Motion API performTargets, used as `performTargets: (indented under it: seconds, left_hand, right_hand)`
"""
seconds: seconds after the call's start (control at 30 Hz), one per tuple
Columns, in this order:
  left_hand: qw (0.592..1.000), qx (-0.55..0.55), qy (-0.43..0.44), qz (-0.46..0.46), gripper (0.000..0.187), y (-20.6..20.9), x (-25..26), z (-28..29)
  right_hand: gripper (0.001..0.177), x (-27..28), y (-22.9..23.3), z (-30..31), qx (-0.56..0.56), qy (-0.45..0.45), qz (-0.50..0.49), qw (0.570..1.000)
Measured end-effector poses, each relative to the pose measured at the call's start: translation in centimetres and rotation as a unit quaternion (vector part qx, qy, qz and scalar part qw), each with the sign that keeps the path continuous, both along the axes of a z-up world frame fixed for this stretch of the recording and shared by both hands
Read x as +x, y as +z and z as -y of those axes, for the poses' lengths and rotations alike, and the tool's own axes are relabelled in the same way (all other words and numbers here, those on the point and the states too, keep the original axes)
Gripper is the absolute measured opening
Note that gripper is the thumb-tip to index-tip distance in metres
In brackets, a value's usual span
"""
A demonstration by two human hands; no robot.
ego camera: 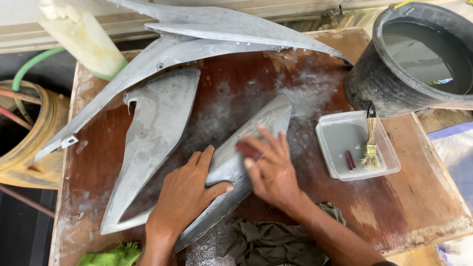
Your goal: The person sands a grey car fender with a sanding block on a wooden workbench. They repeatedly dip the sanding block into a container of water to keep it wet while smoothing the surface of the part.
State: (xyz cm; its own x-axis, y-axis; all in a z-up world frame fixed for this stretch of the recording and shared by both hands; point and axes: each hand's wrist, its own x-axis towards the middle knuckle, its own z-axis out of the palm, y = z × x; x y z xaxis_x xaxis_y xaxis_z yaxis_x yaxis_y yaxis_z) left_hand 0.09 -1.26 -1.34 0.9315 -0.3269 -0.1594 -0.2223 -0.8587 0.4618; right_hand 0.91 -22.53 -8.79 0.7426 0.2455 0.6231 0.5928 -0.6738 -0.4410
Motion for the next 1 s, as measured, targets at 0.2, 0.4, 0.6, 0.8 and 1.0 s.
performTargets:
  seconds: [0.2,0.4,0.6,0.8,1.0]
  left_hand:
    - [1.0,-0.007,-0.015,0.005,0.094,-0.1,-0.3,1.1]
    - [0.998,0.019,-0.022,0.062,0.097,-1.6,-0.5,2.1]
    - [0.991,0.05,-0.041,0.118,0.097,-1.9,-0.6,2.6]
    - [0.982,0.073,-0.082,0.153,0.092,-2.5,-0.4,2.6]
    - [0.98,0.075,-0.096,0.155,0.09,-2.4,-0.5,2.6]
  right_hand:
    - [0.021,0.9,0.6,1.9,0.055,-0.088,-0.017,0.995]
    - [0.014,-0.5,0.7,1.5,0.034,0.03,-0.009,0.999]
    - [0.018,1.9,-0.9,3.6,0.093,-0.082,-0.02,0.992]
    - [0.017,1.8,-0.9,4.4,0.095,-0.037,-0.026,0.994]
    - [0.023,3.4,-1.6,5.6,0.105,-0.114,-0.039,0.987]
